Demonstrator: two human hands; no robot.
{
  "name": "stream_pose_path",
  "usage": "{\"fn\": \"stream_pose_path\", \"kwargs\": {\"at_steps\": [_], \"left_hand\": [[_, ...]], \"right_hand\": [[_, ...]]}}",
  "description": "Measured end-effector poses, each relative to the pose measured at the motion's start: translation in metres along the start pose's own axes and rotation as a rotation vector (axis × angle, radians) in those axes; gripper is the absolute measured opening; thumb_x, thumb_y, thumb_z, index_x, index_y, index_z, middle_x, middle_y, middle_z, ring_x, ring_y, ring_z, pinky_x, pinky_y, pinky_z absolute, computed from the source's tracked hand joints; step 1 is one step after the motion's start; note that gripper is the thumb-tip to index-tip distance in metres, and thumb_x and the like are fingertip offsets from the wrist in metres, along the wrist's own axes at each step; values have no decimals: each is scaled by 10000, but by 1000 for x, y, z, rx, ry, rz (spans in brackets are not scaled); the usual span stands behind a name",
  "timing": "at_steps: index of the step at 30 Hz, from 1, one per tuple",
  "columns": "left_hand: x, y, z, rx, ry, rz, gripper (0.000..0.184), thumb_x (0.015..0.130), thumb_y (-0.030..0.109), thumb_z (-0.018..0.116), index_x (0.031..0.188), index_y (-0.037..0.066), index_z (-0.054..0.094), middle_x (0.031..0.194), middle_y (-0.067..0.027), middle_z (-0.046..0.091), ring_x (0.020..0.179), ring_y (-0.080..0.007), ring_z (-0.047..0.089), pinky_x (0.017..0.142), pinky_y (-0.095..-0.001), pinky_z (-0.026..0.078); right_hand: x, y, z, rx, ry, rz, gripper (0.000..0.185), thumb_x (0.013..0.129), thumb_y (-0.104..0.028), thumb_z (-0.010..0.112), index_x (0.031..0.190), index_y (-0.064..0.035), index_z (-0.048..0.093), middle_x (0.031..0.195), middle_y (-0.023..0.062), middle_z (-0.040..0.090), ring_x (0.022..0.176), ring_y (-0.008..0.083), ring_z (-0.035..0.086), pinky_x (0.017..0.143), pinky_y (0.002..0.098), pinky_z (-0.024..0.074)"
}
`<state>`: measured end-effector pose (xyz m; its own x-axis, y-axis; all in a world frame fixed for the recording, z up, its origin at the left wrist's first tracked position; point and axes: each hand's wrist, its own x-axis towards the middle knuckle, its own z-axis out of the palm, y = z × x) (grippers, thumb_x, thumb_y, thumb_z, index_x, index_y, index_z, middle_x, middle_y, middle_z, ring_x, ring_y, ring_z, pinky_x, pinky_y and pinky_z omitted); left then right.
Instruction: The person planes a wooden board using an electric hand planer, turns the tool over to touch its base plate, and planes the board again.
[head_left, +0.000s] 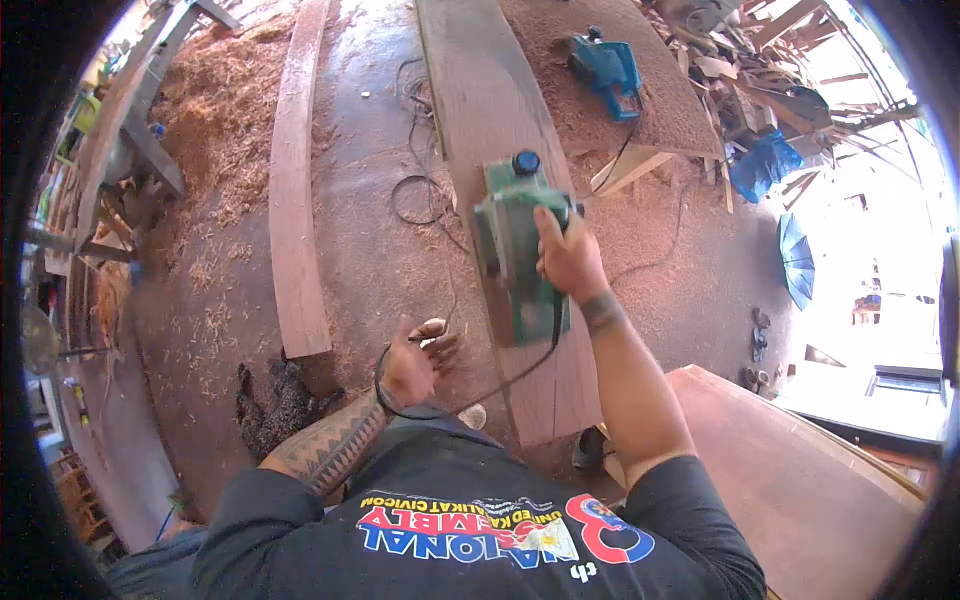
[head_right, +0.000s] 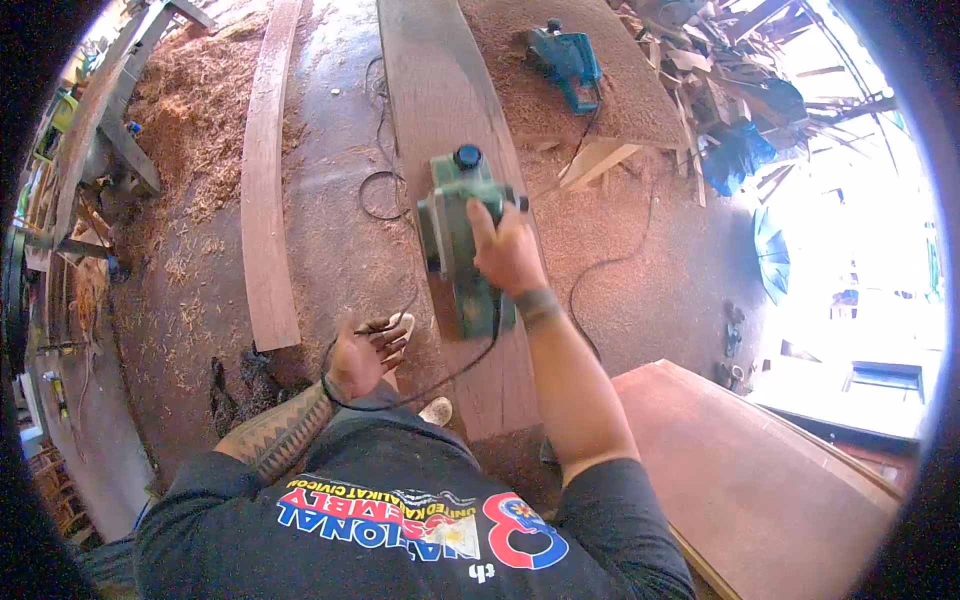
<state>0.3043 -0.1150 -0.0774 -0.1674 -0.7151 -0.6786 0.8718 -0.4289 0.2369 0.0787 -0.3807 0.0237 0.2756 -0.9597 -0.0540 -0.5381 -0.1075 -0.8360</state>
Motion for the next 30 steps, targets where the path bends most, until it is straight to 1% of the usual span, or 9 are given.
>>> {"fn": "stream_pose_path", "kwargs": {"at_steps": [1,2,4,6,7,9,17,23,30], "left_hand": [[2,8,1,-7,-7,9,776,1071,808,460,1374,115,630,1524,-191,642,1349,-366,612,1124,-538,493],[4,17,-2,-38,-14,11,754,1073,797,474,1361,119,638,1504,-190,655,1347,-366,615,1113,-541,502],[10,32,-8,-101,-27,13,712,1078,775,503,1334,128,654,1464,-188,681,1344,-365,621,1092,-548,522],[13,48,-6,-149,-3,6,780,1051,810,510,1366,107,634,1512,-210,643,1388,-391,594,1151,-570,489],[17,55,-6,-172,10,1,815,1038,827,513,1382,96,624,1536,-221,625,1410,-404,580,1181,-581,473],[25,65,-12,-181,-90,71,798,1042,810,535,1387,95,621,1517,-253,634,1389,-414,608,1184,-595,472],[19,94,29,-30,-53,199,821,1029,836,528,1378,99,627,1527,-250,635,1407,-417,602,1149,-594,486],[32,57,-18,-96,-32,32,851,1048,850,442,1384,90,626,1487,-211,652,1356,-396,622,1108,-585,505],[58,-69,-56,46,-13,-246,845,1088,825,351,1427,113,653,1339,-155,742,1195,-375,685,1013,-604,535]], "right_hand": [[28,-6,5,30,17,-3,504,1106,-494,670,1047,6,643,718,61,648,523,174,655,485,371,521],[49,-33,6,55,11,54,509,1105,-497,669,1012,3,648,714,64,652,530,178,663,483,373,523],[101,-55,10,77,-49,111,645,1085,-566,624,1019,69,717,782,246,747,707,361,782,696,508,601],[161,-54,21,13,-42,108,586,1084,-529,631,967,38,717,766,211,748,721,345,791,682,497,604],[201,-38,30,36,-28,-108,563,1088,-524,645,904,7,690,718,141,695,642,273,738,594,446,570],[254,-37,42,74,-34,-203,539,1086,-511,661,842,-31,665,672,75,643,575,204,686,523,404,540],[324,-65,54,403,-73,71,477,1072,-486,667,884,-49,676,715,70,653,594,208,667,554,409,526],[90,-36,1,102,-93,0,384,1099,-412,641,1017,-38,678,748,57,655,605,189,645,569,384,513],[-310,-18,-82,34,-111,342,220,1128,-225,586,1091,-17,647,741,57,640,643,164,621,614,362,508]]}}
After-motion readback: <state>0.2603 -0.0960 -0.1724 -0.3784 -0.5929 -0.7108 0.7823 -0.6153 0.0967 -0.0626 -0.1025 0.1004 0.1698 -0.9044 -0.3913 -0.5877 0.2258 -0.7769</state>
